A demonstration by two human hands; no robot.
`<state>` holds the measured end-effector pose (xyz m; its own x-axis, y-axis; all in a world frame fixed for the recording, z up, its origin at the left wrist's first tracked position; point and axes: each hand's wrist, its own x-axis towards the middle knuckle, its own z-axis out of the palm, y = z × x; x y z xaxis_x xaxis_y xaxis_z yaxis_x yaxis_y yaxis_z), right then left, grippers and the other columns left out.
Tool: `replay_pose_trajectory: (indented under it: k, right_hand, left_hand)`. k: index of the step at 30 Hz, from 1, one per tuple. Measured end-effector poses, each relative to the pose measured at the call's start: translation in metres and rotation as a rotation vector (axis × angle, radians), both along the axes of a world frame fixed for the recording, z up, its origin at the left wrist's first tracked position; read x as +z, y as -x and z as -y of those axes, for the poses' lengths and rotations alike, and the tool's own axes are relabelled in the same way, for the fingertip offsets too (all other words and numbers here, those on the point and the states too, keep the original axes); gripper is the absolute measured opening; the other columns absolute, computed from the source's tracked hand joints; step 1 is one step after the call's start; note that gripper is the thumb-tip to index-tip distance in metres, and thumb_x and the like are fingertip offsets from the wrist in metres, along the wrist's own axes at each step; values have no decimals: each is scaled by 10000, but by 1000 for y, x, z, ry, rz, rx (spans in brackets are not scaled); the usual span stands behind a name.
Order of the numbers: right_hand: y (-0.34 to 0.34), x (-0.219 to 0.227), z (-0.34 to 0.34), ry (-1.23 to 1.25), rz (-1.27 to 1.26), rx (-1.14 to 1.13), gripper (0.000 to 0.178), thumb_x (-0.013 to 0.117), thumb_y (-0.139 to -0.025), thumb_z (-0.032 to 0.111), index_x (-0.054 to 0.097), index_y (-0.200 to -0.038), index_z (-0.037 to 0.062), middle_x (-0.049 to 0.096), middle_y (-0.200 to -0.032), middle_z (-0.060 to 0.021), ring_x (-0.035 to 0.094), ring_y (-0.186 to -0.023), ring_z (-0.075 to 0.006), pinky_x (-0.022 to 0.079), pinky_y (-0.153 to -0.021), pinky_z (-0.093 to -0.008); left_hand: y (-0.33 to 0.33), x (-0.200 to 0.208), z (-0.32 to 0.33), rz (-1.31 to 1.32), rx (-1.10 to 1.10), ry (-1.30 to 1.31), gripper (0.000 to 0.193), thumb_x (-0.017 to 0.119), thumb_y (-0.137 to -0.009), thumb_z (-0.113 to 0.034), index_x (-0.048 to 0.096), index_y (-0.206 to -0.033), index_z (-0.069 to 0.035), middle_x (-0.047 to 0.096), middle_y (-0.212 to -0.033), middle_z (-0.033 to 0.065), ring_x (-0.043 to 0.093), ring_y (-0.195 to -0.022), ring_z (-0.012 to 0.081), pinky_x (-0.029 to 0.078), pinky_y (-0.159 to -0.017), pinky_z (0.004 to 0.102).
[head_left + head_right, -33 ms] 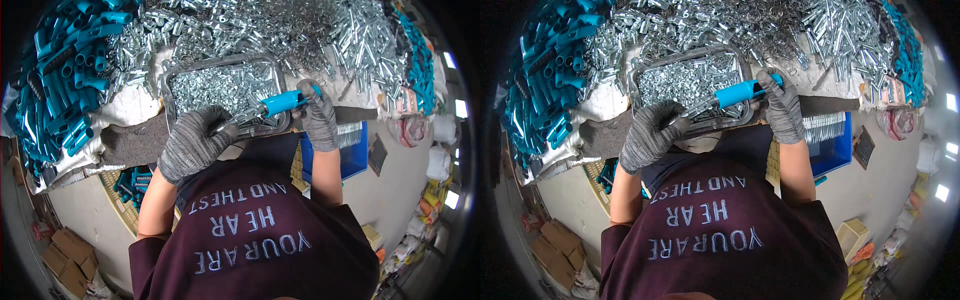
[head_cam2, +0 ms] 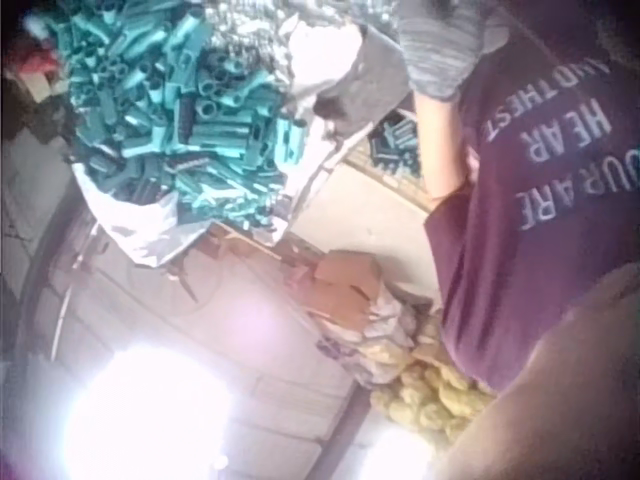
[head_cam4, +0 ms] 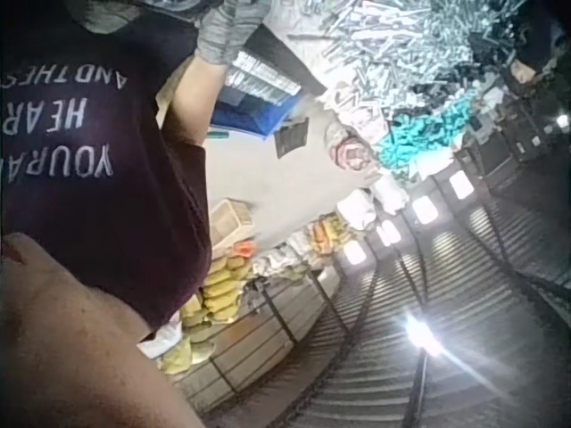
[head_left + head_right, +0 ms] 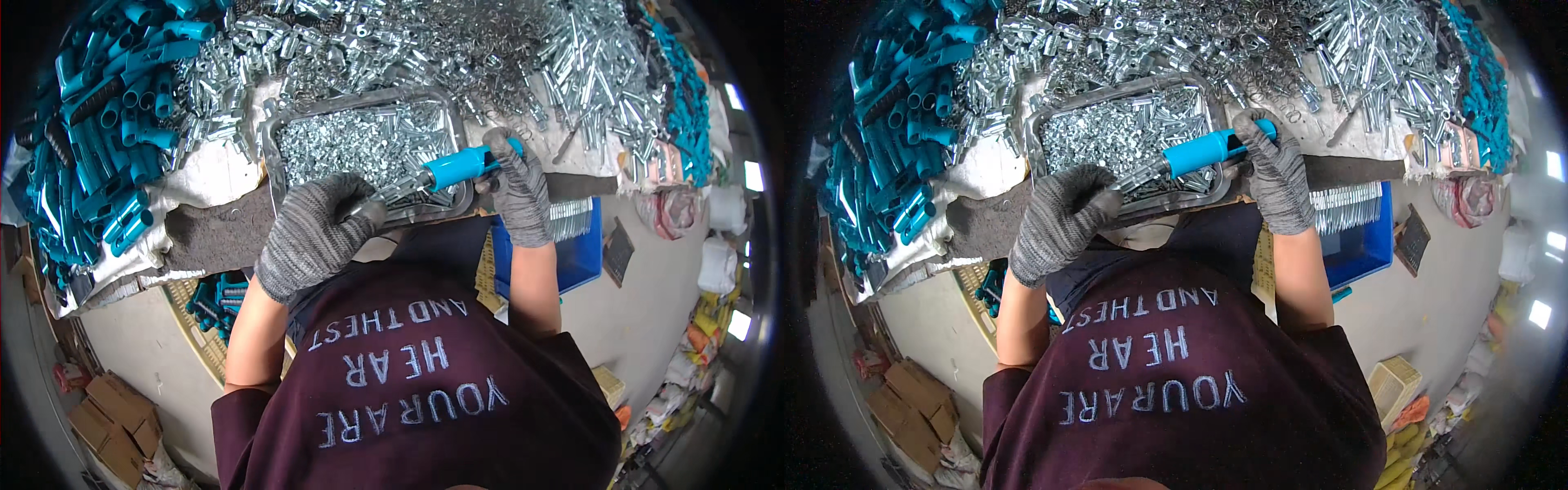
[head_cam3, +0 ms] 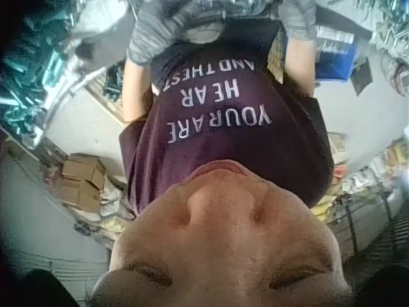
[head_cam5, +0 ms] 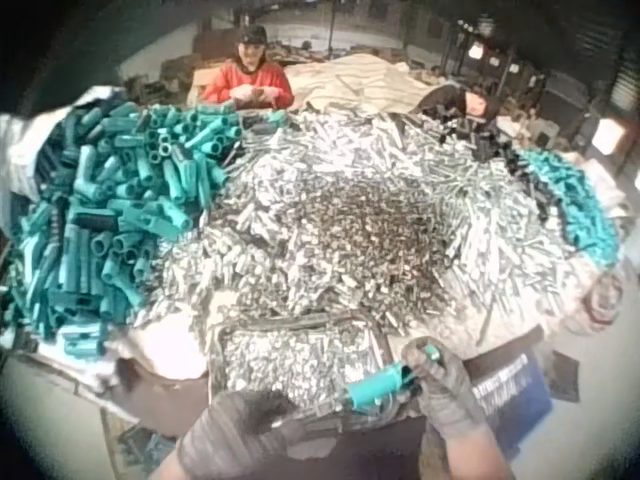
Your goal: Assembling silver metal components into blue plastic handles at a factory workstation.
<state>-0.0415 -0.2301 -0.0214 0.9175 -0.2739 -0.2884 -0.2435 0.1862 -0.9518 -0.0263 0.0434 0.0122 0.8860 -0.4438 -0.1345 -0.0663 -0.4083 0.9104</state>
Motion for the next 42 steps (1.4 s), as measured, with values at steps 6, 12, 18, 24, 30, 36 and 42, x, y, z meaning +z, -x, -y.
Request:
replay_pose_trajectory:
  k: [6,12,18,24,30,36,42]
  right_hand:
    - [-1,9,-4,-7,62,78,379,720,-855,348,579,-1037,47,571,-740,-22,562,-553,-98,449,-488,-221]
    - [-1,10,-10,26,123,87,380,728,-849,337,575,-1042,48,579,-754,-23,569,-561,-107,456,-494,-220]
    - [-3,4,-9,-35,27,76,393,730,-848,328,564,-1067,48,572,-795,-28,566,-641,-98,454,-514,-220]
    - [-5,7,-9,-145,32,64,365,727,-856,295,560,-1068,48,570,-811,-20,565,-663,-97,465,-530,-223]
    - [-5,15,-13,-18,131,191,335,721,-864,277,560,-1047,47,577,-806,-11,573,-635,-93,465,-522,-219]
    - [1,21,-53,85,88,275,380,596,-929,425,563,-1004,55,581,-766,-40,580,-514,-98,425,-416,-188]
    - [8,2,-71,25,48,334,429,509,-955,502,570,-952,77,572,-622,-13,482,-392,-67,356,-353,-186]
  left_hand:
    - [3,9,-5,-128,33,-14,225,560,-926,-156,669,-968,36,667,-753,152,635,-680,181,503,-631,324]
    - [3,-6,-10,77,12,59,305,489,-992,-200,677,-968,39,665,-723,125,609,-606,136,488,-568,297]
    - [5,4,-5,-307,133,116,296,477,-1001,-202,668,-1018,24,655,-722,114,602,-592,117,483,-553,283]
    - [6,2,-5,-211,129,64,301,462,-1002,-210,672,-1032,3,667,-780,107,610,-644,117,492,-588,279]
    - [8,0,-5,-137,139,38,297,463,-1002,-209,669,-1028,3,668,-787,102,614,-650,123,495,-598,278]
    - [11,0,6,-118,141,135,278,484,-1000,-206,657,-1004,12,650,-720,126,612,-587,128,486,-564,293]
    - [20,-11,15,-194,196,46,341,526,-983,-296,659,-1059,8,665,-777,141,648,-733,199,500,-658,347]
